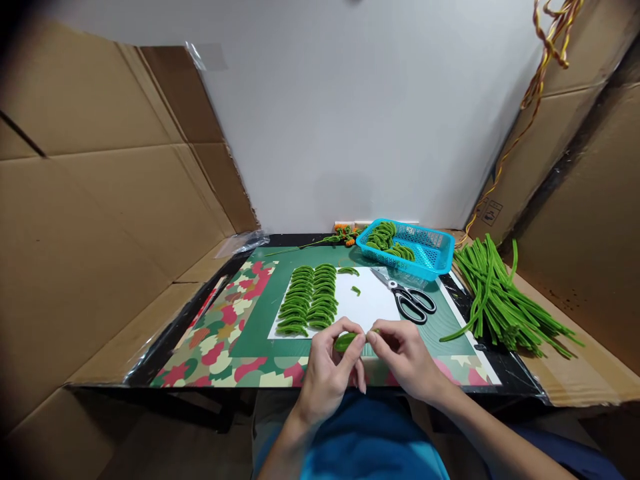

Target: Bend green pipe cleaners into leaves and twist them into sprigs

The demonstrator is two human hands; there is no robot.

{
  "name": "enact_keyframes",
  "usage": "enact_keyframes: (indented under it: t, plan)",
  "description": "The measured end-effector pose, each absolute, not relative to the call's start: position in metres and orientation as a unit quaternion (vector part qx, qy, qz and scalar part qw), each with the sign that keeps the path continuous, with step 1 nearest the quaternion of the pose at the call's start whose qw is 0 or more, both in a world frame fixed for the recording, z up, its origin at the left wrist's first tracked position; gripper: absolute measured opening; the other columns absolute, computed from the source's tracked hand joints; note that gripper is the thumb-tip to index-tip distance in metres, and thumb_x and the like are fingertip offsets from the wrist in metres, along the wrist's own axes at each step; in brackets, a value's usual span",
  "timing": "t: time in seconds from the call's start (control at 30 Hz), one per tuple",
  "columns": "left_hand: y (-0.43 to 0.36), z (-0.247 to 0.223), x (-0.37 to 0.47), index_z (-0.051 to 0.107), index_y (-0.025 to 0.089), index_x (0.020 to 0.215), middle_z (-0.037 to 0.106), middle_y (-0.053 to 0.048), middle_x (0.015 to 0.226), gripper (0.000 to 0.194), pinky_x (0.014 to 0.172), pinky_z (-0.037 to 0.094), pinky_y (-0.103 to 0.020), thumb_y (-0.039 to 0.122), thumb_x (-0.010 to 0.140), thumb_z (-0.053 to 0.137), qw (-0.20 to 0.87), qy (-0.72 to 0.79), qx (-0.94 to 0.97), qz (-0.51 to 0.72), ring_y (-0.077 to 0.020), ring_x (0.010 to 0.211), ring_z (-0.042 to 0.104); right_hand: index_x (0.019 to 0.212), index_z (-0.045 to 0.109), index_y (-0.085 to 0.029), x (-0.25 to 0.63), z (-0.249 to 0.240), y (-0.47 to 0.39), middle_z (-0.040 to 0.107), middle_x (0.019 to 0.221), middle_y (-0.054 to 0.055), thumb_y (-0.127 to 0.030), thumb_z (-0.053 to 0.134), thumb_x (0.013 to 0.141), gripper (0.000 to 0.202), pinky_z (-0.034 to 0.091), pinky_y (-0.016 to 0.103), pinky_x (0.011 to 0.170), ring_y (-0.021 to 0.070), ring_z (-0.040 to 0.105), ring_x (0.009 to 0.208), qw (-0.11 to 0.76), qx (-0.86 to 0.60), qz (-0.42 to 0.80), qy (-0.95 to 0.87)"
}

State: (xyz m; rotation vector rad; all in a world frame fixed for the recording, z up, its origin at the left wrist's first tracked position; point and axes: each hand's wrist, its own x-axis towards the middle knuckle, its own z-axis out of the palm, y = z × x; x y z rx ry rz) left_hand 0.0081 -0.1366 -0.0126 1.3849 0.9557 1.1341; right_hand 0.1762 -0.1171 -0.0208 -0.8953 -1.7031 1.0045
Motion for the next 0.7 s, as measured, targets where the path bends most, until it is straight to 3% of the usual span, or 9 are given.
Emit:
enact_keyframes:
  t: [0.1, 0.2, 0.37, 0.43, 0.5, 0.57, 0.7]
  plan:
    - [-0.137, -0.008, 0.010, 0.065, 0.019, 0.095, 0.066, -0.004, 0.087, 0.018, 0.063, 0.050, -0.025, 0.034, 0.104, 0.058, 0.347, 0.433, 0.668, 0.496, -0.0157, 0.069, 0.068, 0.060, 0.039, -0.023, 0.173, -0.021, -0.116, 0.028, 0.053, -0.009, -0.059, 0.066, 0.092, 0.055, 0.021, 0.023, 0.044, 0.0082, 0.022, 0.048, 0.447, -0.360, 0.619, -0.536]
    - [-0.135, -0.011, 0.007, 0.064, 0.019, 0.098, 0.066, -0.005, 0.093, 0.012, 0.080, 0.050, -0.027, 0.020, 0.105, 0.054, 0.221, 0.415, 0.735, 0.489, -0.0182, 0.088, 0.067, 0.064, 0.038, -0.024, 0.172, -0.017, -0.116, 0.021, 0.055, -0.012, -0.055, 0.075, 0.084, 0.053, 0.015, 0.020, 0.043, 0.0061, 0.010, 0.049, 0.404, -0.340, 0.748, -0.401]
    - [-0.127, -0.022, -0.011, 0.064, 0.018, 0.111, 0.070, -0.008, 0.098, 0.024, 0.073, 0.047, -0.029, 0.006, 0.101, 0.046, 0.049, 0.320, 0.849, 0.417, -0.0189, 0.080, 0.065, 0.065, 0.036, -0.024, 0.175, -0.007, -0.118, 0.019, 0.055, -0.014, -0.054, 0.077, 0.080, 0.053, 0.012, 0.018, 0.042, 0.0056, 0.005, 0.049, 0.326, -0.299, 0.820, -0.362]
    - [-0.126, -0.021, -0.015, 0.065, 0.017, 0.114, 0.072, -0.009, 0.099, 0.029, 0.071, 0.045, -0.031, 0.003, 0.099, 0.045, -0.006, 0.290, 0.867, 0.405, -0.0190, 0.075, 0.063, 0.066, 0.034, -0.025, 0.176, -0.008, -0.118, 0.020, 0.055, -0.013, -0.055, 0.075, 0.082, 0.053, 0.012, 0.019, 0.042, 0.0063, 0.006, 0.050, 0.335, -0.298, 0.809, -0.380]
    - [-0.127, -0.017, -0.016, 0.067, 0.018, 0.110, 0.072, -0.009, 0.097, 0.023, 0.071, 0.045, -0.030, 0.008, 0.101, 0.048, 0.030, 0.305, 0.856, 0.415, -0.0187, 0.077, 0.064, 0.065, 0.034, -0.025, 0.178, -0.012, -0.117, 0.021, 0.055, -0.012, -0.058, 0.072, 0.086, 0.054, 0.014, 0.020, 0.043, 0.0071, 0.009, 0.049, 0.362, -0.294, 0.773, -0.431]
    - [-0.130, -0.011, -0.014, 0.068, 0.018, 0.099, 0.070, -0.007, 0.093, 0.013, 0.073, 0.046, -0.028, 0.020, 0.103, 0.056, 0.158, 0.355, 0.812, 0.435, -0.0181, 0.080, 0.064, 0.064, 0.038, -0.024, 0.182, -0.013, -0.116, 0.025, 0.053, -0.011, -0.060, 0.065, 0.093, 0.054, 0.018, 0.022, 0.044, 0.0078, 0.017, 0.048, 0.377, -0.292, 0.701, -0.530]
    - [-0.131, -0.006, -0.014, 0.064, 0.016, 0.085, 0.059, -0.001, 0.073, 0.039, 0.057, 0.043, -0.023, 0.048, 0.104, 0.055, 0.516, 0.369, 0.659, 0.404, -0.0127, 0.060, 0.058, 0.069, 0.050, -0.020, 0.194, -0.002, -0.115, 0.042, 0.062, -0.004, -0.049, 0.054, 0.104, 0.047, 0.028, 0.025, 0.055, 0.0109, 0.036, 0.058, 0.320, -0.333, 0.464, -0.756]
